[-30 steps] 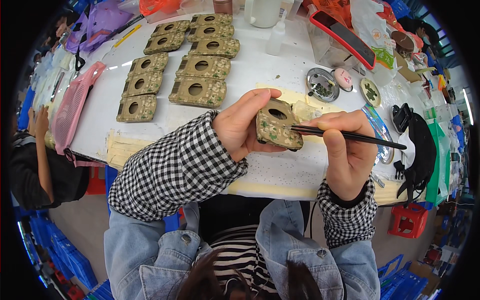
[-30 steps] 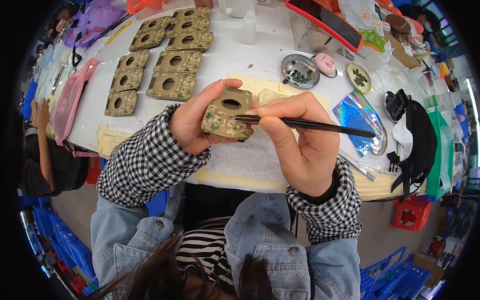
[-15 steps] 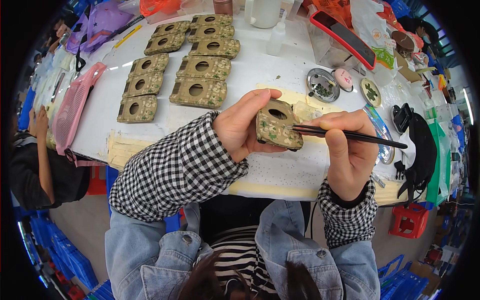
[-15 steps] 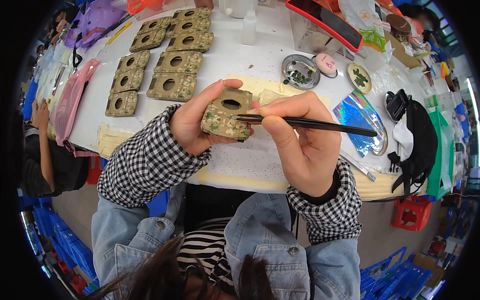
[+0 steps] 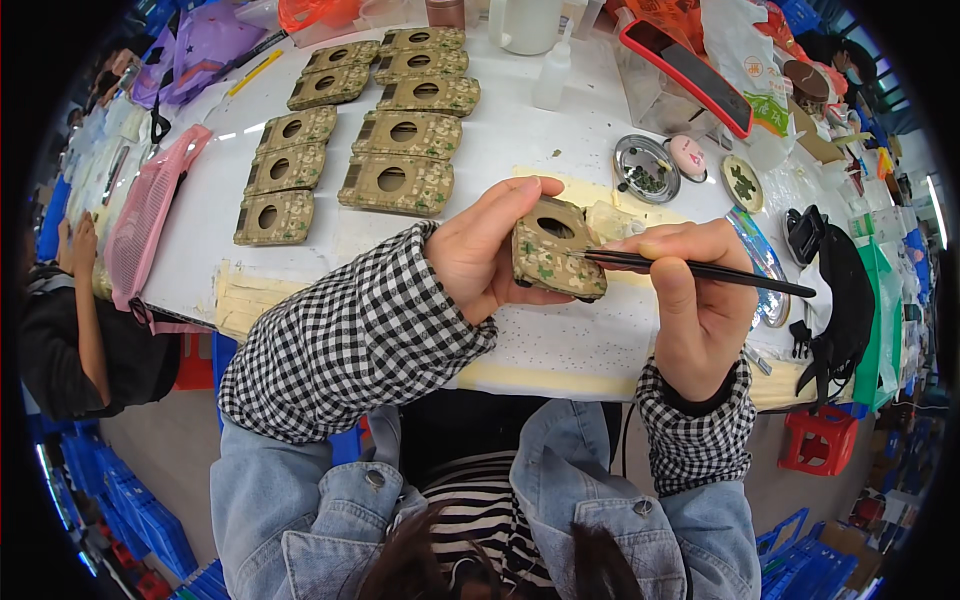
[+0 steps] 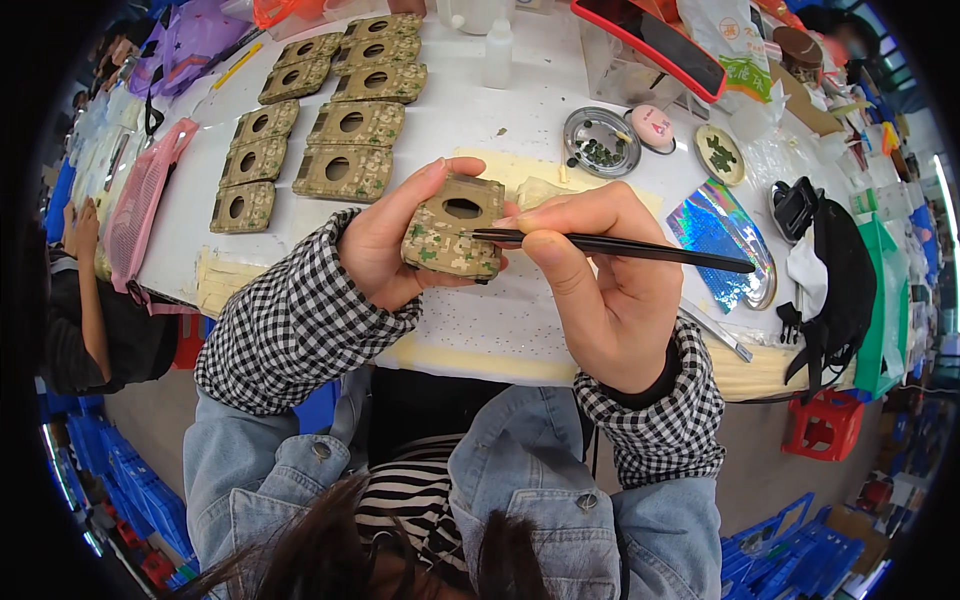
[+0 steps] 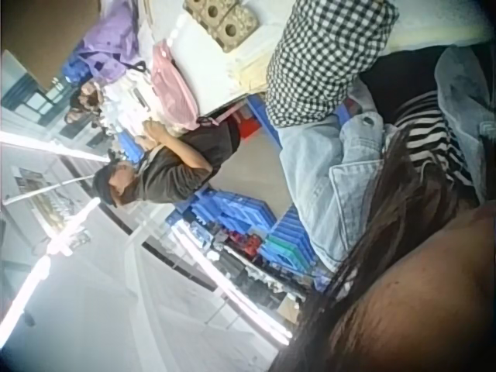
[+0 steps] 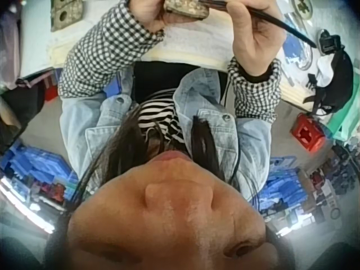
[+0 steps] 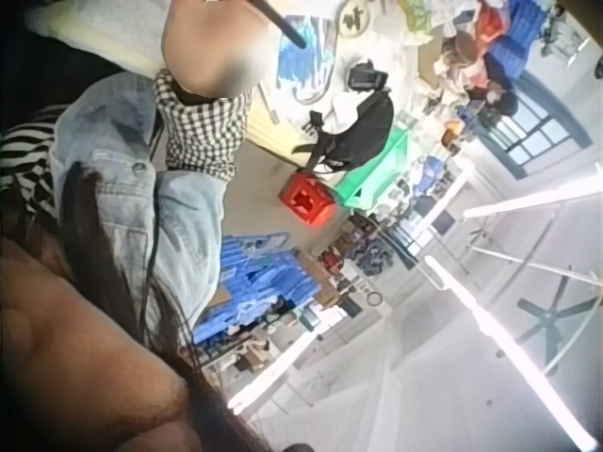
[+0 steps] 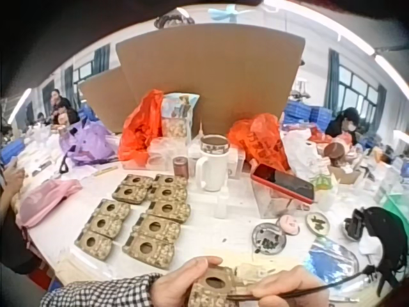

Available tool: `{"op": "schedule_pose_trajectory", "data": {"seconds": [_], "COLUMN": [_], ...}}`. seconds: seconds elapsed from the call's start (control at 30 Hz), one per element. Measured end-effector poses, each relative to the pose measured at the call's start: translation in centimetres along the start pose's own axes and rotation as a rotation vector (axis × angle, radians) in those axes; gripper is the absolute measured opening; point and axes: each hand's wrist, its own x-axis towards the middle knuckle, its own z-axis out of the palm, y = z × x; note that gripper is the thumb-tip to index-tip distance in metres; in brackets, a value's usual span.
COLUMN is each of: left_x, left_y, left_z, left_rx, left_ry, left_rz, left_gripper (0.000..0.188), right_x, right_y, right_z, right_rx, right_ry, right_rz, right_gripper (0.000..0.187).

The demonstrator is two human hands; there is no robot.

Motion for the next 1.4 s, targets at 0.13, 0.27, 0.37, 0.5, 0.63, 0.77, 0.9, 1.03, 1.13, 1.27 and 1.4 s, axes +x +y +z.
{"op": "schedule_pose_trajectory", "data": {"seconds": [0.13, 0.27, 0.37, 0.5, 0.63, 0.77, 0.9, 1.03, 1.13, 1.27, 1.4], "left_x": [0.0, 0.0, 0.1, 0.1, 0.1, 0.0, -0.1, 0.0, 0.0, 0.1, 0.2], "left_y": [-0.1, -0.1, -0.1, -0.2, -0.1, 0.0, 0.1, 0.0, 0.1, 0.0, 0.5], "left_z": [-0.2, -0.1, 0.0, -0.3, -0.1, -0.1, 0.1, 0.0, 0.2, -0.1, 0.2], "left_rx": [-0.005, -0.008, -0.012, -0.021, -0.026, -0.010, -0.001, -0.018, -0.023, -0.035, -0.044], "left_ry": [-0.010, -0.007, -0.006, -0.003, -0.009, -0.004, -0.008, 0.004, 0.003, 0.001, 0.045], "left_rz": [0.004, 0.008, 0.009, 0.010, 0.004, 0.004, 0.001, -0.008, -0.008, 0.013, 0.043], "left_gripper": [0.036, 0.036, 0.036, 0.036, 0.036, 0.036, 0.036, 0.035, 0.035, 0.034, 0.033], "right_x": [0.0, 0.1, 0.0, 0.1, 0.0, 0.1, 0.1, 0.1, 0.1, 0.1, 0.1], "right_y": [0.0, -0.1, 0.0, 0.1, -0.1, -0.1, -0.3, -0.2, -0.1, 0.0, -0.9], "right_z": [0.0, 0.1, 0.0, 0.1, 0.0, 0.1, 0.0, -0.2, -0.4, -0.5, -0.9], "right_rx": [-0.001, 0.004, -0.014, -0.013, -0.033, -0.042, -0.095, -0.144, -0.149, -0.064, -0.100], "right_ry": [-0.001, -0.003, -0.002, -0.008, -0.010, -0.013, -0.021, -0.048, -0.033, 0.121, 0.216], "right_rz": [-0.004, -0.003, -0.012, -0.014, -0.005, -0.019, -0.034, -0.059, -0.092, -0.161, -0.212], "right_gripper": [0.012, 0.012, 0.011, 0.011, 0.010, 0.010, 0.010, 0.010, 0.012, 0.025, 0.022]}}
